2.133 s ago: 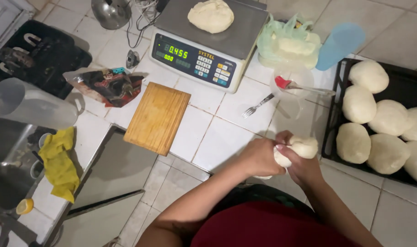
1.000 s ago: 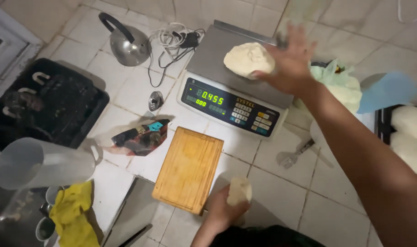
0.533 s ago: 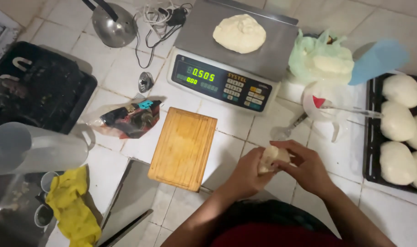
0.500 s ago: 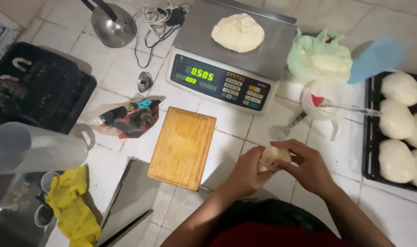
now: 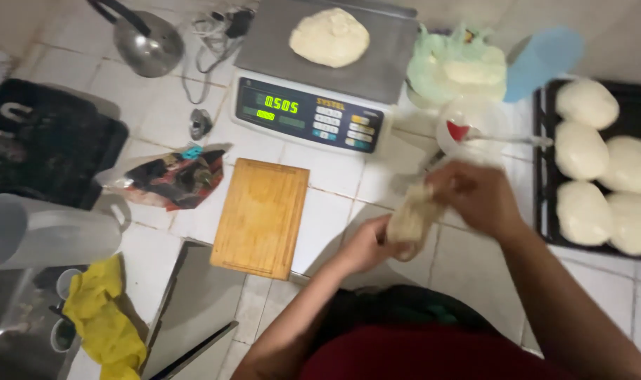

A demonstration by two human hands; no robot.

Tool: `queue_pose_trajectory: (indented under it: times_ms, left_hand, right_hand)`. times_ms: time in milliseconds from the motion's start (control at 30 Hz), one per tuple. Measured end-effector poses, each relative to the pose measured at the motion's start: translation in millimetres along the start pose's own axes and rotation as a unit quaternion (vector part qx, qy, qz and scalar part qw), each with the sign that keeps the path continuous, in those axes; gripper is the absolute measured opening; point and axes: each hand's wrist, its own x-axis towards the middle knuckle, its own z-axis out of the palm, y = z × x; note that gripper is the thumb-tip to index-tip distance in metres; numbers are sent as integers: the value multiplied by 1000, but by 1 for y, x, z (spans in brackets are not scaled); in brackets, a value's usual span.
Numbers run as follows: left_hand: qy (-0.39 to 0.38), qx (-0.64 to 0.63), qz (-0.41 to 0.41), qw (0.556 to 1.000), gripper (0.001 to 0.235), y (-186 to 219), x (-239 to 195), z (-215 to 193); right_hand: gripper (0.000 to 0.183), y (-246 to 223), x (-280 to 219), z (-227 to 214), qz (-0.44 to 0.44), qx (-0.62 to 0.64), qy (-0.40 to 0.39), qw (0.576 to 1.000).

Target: The person is weighing portions of dough on a digital scale and placing them on a baking sheet.

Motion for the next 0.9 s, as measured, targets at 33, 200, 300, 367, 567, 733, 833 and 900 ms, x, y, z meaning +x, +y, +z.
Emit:
queue_pose_trajectory:
  times_ms: [33, 200, 300, 367, 567, 733, 833, 900]
  left_hand:
    - [9, -89, -68, 994, 61, -12, 5, 13]
    - [111, -381, -209, 894, 47, -3, 45, 21]
    - [79, -731, -224, 640, 52, 22, 48, 14]
    - [136, -711, -223, 653, 52, 19, 53, 22]
    - [-24, -363, -253, 896, 52, 21, 85, 29]
    - [163, 190, -143, 958, 27, 42, 174, -111]
    - [330, 249, -48, 909, 27, -20, 249, -218]
    - [372, 292, 69, 878, 29, -60, 300, -282]
  right_hand:
    - [20, 6, 5, -4, 56, -33, 38, 997]
    - [22, 21, 0, 18, -38, -71, 141, 987]
    - [41, 0, -26, 28, -189, -176, -34, 965]
    - [45, 19, -40, 22, -128, -107, 36, 985]
    - [66, 62, -29, -11, 79, -120, 59, 988]
    - [72, 128, -44, -21, 218, -260, -15, 941]
    - [92, 131, -47, -11, 254, -309, -76, 913]
    - [102, 110, -43, -5, 260, -302, -87, 913]
